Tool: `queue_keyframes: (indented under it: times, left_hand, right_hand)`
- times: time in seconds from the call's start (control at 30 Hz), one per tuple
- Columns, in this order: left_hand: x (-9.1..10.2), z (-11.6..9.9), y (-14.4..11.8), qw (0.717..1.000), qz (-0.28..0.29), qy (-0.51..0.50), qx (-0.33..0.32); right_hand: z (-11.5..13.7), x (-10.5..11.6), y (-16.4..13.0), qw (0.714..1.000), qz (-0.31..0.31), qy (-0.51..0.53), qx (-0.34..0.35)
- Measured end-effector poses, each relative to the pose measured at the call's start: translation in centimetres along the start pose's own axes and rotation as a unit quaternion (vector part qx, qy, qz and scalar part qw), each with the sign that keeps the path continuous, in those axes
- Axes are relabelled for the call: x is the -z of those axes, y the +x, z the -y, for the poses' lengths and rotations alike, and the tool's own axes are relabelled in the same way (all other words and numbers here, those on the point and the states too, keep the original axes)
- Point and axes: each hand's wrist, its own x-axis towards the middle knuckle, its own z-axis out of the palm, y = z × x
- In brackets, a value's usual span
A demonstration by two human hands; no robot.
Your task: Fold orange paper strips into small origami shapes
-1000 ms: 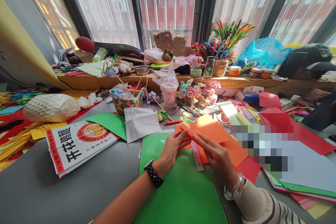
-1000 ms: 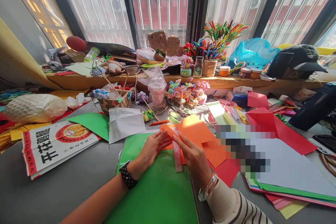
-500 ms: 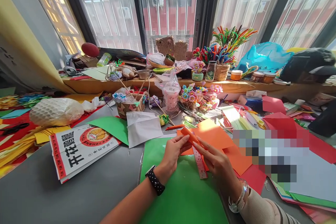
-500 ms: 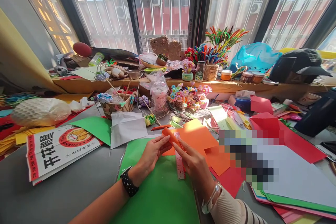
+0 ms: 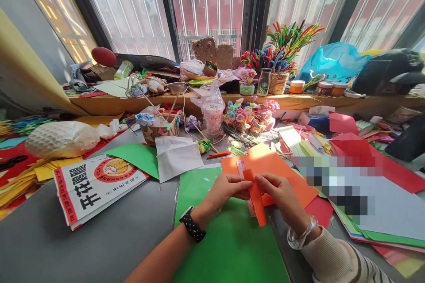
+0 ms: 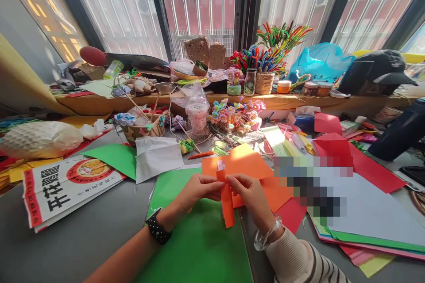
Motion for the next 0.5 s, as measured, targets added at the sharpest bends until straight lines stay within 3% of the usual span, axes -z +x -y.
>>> queue_keyframes:
  times: [0.23, 0.5]
  left_hand:
    - [-0.08, 0.47, -0.06, 1.0, 0.022, 0.017, 0.0]
    - [-0.28, 0.51, -0.19, 0.999, 0.034, 0.01, -0.014]
  right_hand:
    - [0.09, -0.29, -0.18, 0.998, -0.004, 0.029, -0.058]
    - [0.08, -0.3, -0.31, 0.998, -0.019, 0.033, -0.043]
